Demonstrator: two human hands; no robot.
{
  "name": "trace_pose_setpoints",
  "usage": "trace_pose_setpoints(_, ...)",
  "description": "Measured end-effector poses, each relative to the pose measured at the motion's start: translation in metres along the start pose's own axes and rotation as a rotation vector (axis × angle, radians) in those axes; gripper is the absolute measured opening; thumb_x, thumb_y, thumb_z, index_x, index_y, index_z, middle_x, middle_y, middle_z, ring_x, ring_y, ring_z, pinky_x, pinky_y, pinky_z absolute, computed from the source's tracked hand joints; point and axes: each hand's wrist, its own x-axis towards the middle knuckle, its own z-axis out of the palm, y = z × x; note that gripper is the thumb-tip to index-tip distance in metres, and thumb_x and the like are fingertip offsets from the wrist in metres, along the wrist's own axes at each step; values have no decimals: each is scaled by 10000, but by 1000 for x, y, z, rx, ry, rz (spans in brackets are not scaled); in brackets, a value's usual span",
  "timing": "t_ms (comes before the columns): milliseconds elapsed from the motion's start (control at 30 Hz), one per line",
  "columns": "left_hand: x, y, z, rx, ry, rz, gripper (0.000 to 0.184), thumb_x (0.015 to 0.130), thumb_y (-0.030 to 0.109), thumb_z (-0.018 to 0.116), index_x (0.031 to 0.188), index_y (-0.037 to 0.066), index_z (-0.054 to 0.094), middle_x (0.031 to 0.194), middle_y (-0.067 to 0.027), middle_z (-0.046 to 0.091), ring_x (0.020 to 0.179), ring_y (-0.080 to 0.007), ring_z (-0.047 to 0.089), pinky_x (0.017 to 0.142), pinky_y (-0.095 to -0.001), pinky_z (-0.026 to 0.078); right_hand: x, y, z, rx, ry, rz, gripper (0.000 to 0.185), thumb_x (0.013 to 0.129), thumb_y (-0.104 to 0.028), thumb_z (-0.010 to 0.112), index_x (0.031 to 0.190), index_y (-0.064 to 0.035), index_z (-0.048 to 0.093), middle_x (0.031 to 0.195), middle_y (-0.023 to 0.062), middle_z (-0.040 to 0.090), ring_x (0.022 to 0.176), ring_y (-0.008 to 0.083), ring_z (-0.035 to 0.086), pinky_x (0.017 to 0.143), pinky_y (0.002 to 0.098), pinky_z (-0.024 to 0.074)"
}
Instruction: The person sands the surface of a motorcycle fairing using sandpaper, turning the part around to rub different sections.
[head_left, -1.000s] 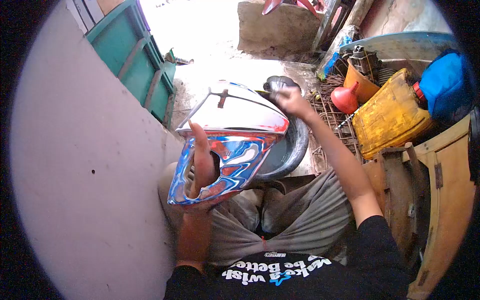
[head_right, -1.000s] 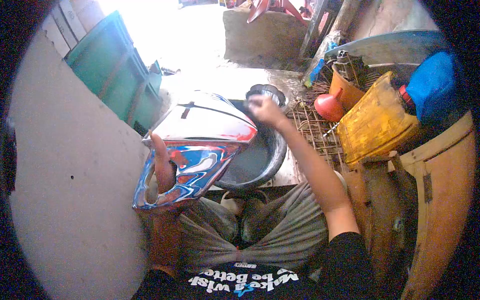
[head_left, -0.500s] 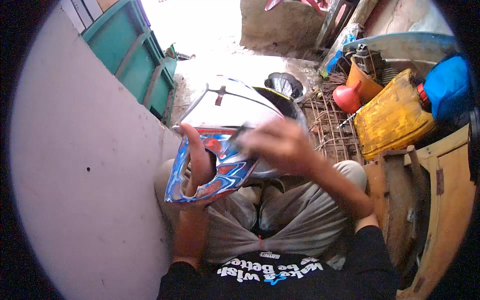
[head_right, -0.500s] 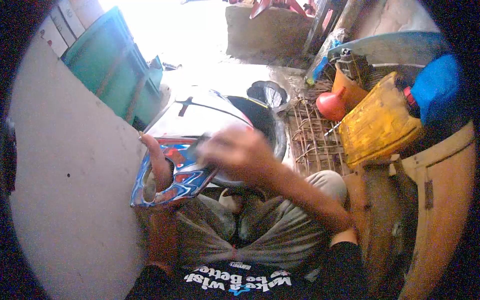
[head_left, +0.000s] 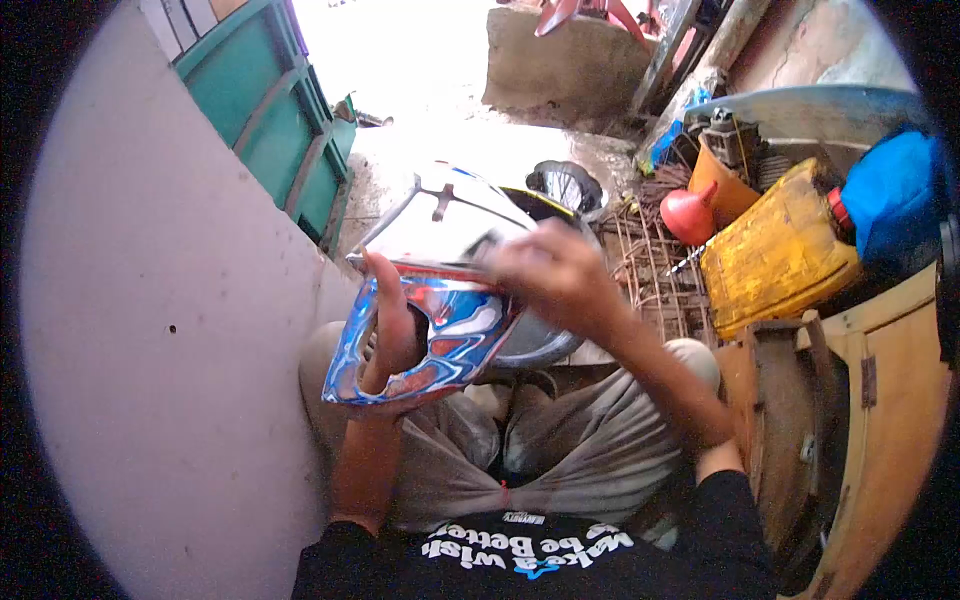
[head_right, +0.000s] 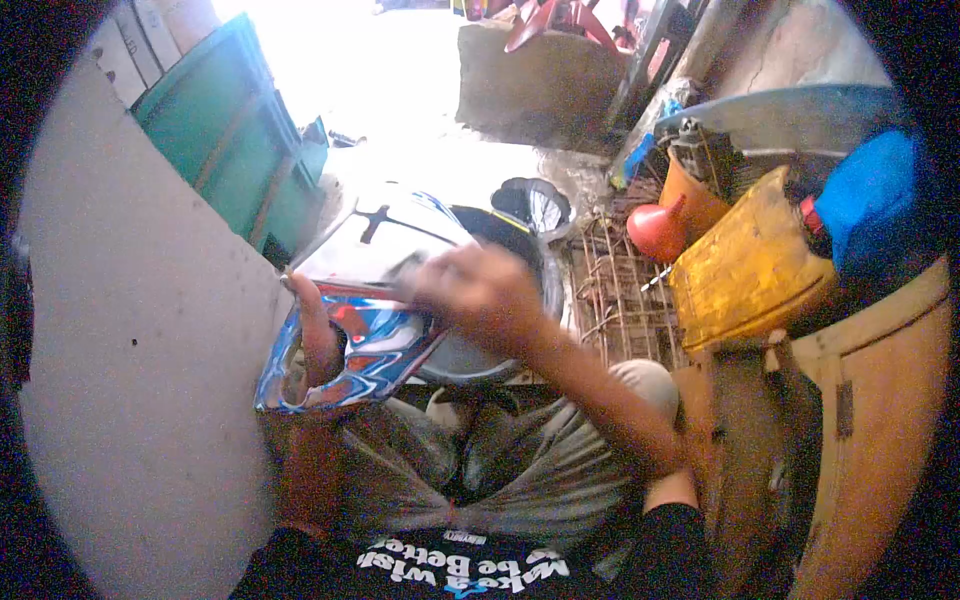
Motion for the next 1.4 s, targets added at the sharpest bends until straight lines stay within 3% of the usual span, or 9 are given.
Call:
trace_pose_setpoints(300,0,0,0,38,40,11,831,1041,697,317,1519,22,392,1436,-159,560,1262,-272,585,1075,-432,483,-3,-33,6,69,72,-139,215,829,-142,724,1043,-121,732,911,43,694,793,235,686,734,377,586)
trace_pose_setpoints(467,0,-2,-7,-117,-7,-48,825,1040,698,319,1507,24,415,1423,-156,572,1237,-276,605,1051,-436,504,2,9,0,-131,30,120,249,808,-157,756,1057,-162,743,913,20,672,806,199,680,768,371,591)
trace_pose_setpoints(600,7,-9,-7,-30,11,36,897,1003,752,326,1536,33,376,1441,-166,565,1236,-292,605,1036,-456,510,5,-50,-7,137,-3,-161,249,802,-169,763,1049,-159,744,931,44,704,855,233,696,746,393,583)
trace_pose_setpoints(700,2,-5,-15,-20,-16,-9,935,986,777,332,1547,29,357,1451,-168,560,1241,-303,602,1042,-465,504,7,5,-5,-107,-46,57,308,821,-144,760,1128,-128,778,937,23,700,878,204,691,796,359,566)
trace_pose_setpoints(867,10,-8,-12,39,23,56,926,991,767,339,1541,23,362,1448,-178,560,1254,-309,598,1068,-459,492,4,-48,-5,81,4,-203,222,825,-122,727,1042,-128,774,881,5,669,808,198,658,800,362,547)
trace_pose_setpoints(1000,5,-5,-11,-108,-18,3,878,1012,730,358,1526,19,387,1450,-186,553,1269,-312,588,1082,-458,478,-1,12,2,-165,44,65,243,797,-226,779,1031,-171,740,915,6,713,816,201,678,781,402,518)
trace_pose_setpoints(1133,2,2,1,-61,30,46,830,1037,699,326,1512,21,399,1446,-175,555,1244,-294,605,1063,-448,498,1,-45,-3,36,10,-223,248,837,-221,734,1080,-176,743,895,2,669,821,198,680,732,377,531)
trace_pose_setpoints(1233,1,3,-4,-79,-6,22,852,1026,717,326,1514,22,397,1431,-178,566,1239,-293,607,1062,-451,495,1,10,-2,-185,11,91,268,858,-198,719,1125,-195,748,852,24,674,813,220,668,718,406,514)
trace_pose_setpoints(1400,8,-9,-14,-617,-226,-20,891,1008,745,325,1516,15,388,1413,-187,576,1219,-296,619,1047,-453,508,6,-44,-8,29,-2,-204,330,822,-181,738,1147,-211,784,809,-71,592,742,152,564,724,331,437)
